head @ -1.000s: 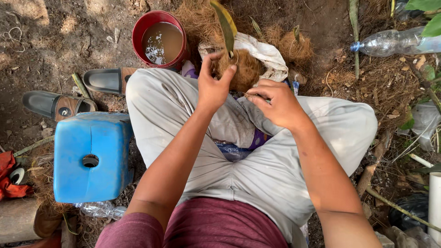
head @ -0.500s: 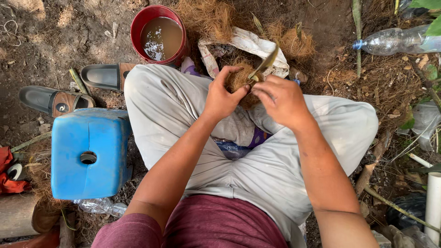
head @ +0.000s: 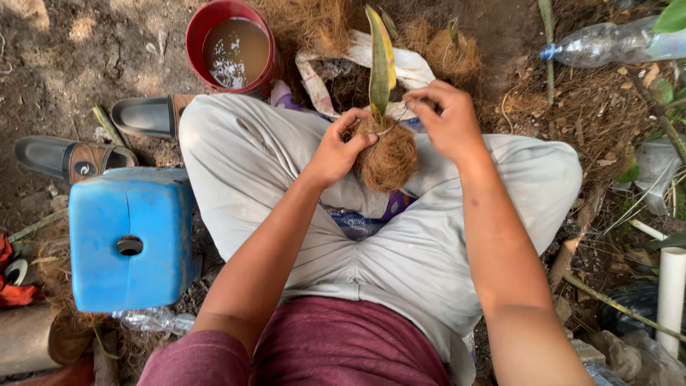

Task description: The person sits on the ground and prepares a coconut sprout for planting. They remove loose husk fibers, gather soil from a sack, and pack the soil around the base of the sprout by hand.

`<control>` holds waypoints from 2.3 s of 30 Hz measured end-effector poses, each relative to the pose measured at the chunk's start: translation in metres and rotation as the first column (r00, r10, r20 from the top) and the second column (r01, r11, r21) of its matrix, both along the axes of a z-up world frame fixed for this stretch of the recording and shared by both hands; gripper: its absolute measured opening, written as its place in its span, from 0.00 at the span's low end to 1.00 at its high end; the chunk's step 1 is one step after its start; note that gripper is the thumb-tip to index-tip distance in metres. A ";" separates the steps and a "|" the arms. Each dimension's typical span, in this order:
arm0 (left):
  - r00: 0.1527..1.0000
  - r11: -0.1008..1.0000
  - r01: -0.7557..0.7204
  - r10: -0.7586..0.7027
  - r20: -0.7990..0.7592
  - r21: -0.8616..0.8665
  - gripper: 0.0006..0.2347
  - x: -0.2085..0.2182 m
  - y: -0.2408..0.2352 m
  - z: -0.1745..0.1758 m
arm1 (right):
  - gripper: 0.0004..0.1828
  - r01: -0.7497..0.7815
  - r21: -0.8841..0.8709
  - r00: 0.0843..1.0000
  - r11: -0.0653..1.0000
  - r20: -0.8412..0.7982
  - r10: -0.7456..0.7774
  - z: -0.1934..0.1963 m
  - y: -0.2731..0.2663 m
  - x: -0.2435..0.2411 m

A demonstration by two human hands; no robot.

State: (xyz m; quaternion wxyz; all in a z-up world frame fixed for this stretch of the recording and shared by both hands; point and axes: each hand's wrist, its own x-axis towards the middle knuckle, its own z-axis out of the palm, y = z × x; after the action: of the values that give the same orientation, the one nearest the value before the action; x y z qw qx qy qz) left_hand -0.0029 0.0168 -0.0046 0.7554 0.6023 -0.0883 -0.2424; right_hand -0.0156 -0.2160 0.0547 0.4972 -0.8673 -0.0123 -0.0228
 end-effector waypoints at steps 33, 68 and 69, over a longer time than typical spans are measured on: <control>0.830 0.886 -0.387 0.213 -0.515 -0.257 0.20 0.034 0.003 0.019 | 0.10 0.089 -0.100 0.973 0.991 0.219 -0.065 -0.025 0.060 -0.017; 0.980 0.985 -0.153 0.141 -0.142 -0.078 0.32 0.030 0.003 -0.012 | 0.53 -0.087 0.227 0.987 0.970 -0.114 0.115 -0.034 0.004 -0.007; 0.982 0.991 -0.125 0.118 -0.151 -0.038 0.36 0.030 0.004 -0.011 | 0.54 -0.147 0.228 0.973 0.963 -0.140 0.181 -0.033 0.007 -0.007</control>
State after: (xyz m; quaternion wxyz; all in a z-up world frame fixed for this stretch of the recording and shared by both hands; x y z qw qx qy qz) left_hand 0.0267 0.0205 -0.0158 0.7871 0.5690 -0.0006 -0.2379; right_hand -0.0229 -0.2090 0.0218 0.5879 -0.8031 -0.0418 0.0870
